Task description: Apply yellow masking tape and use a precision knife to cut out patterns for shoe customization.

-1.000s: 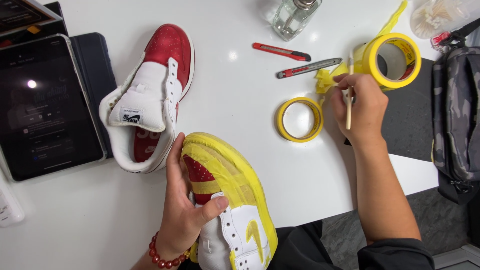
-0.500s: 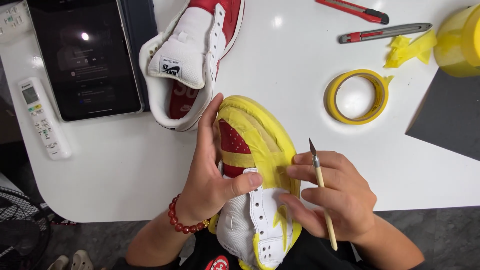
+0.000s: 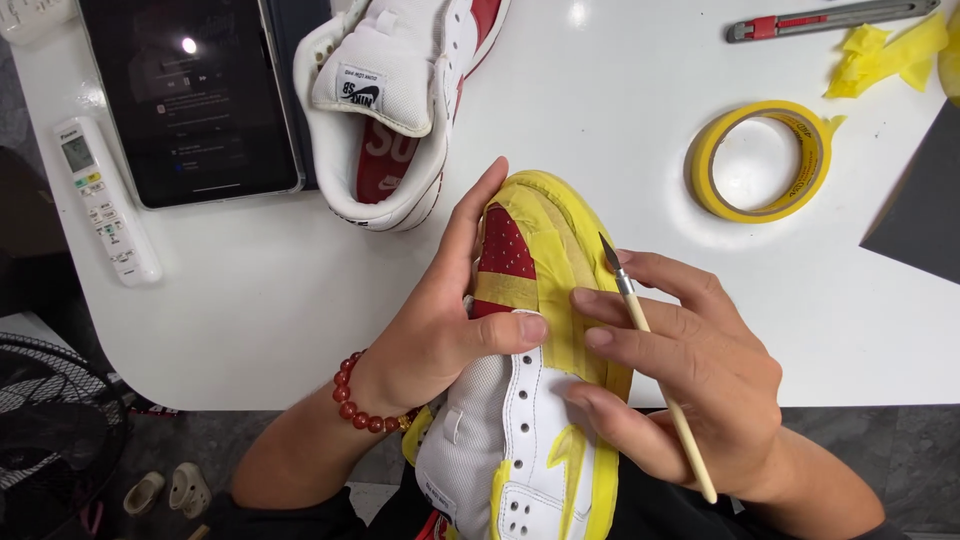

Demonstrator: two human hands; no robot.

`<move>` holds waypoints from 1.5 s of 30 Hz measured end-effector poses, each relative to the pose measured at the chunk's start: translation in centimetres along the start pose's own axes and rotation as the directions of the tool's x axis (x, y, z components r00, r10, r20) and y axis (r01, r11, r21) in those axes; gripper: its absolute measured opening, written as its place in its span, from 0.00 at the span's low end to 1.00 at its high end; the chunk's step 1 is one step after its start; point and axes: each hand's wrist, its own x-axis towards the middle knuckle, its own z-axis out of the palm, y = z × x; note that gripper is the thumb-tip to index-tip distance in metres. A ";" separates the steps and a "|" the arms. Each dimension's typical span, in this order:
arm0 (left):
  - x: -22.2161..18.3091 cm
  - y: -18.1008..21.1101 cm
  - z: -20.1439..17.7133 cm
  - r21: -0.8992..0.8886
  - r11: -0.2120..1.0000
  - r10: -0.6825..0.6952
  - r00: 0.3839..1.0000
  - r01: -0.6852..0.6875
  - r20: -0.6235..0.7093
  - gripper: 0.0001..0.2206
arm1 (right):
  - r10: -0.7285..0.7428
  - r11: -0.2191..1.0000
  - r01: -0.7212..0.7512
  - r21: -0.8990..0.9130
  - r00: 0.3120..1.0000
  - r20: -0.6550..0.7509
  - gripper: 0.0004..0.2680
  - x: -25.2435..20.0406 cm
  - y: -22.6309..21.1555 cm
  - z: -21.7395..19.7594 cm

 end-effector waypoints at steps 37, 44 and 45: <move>-1.5 0.3 2.3 0.221 0.972 0.091 0.995 -0.080 -0.040 0.54 | -0.056 0.979 0.072 -0.193 0.995 0.088 0.15 0.7 -2.5 -1.4; -1.5 0.1 2.5 0.247 0.966 0.083 0.996 -0.073 -0.028 0.54 | -0.015 0.987 0.020 -0.162 0.999 0.028 0.14 0.0 -2.2 -1.5; -1.5 0.0 2.4 0.242 0.967 0.089 0.996 -0.081 -0.023 0.54 | 0.020 0.992 -0.018 -0.128 1.000 0.012 0.13 -0.1 -2.2 -1.6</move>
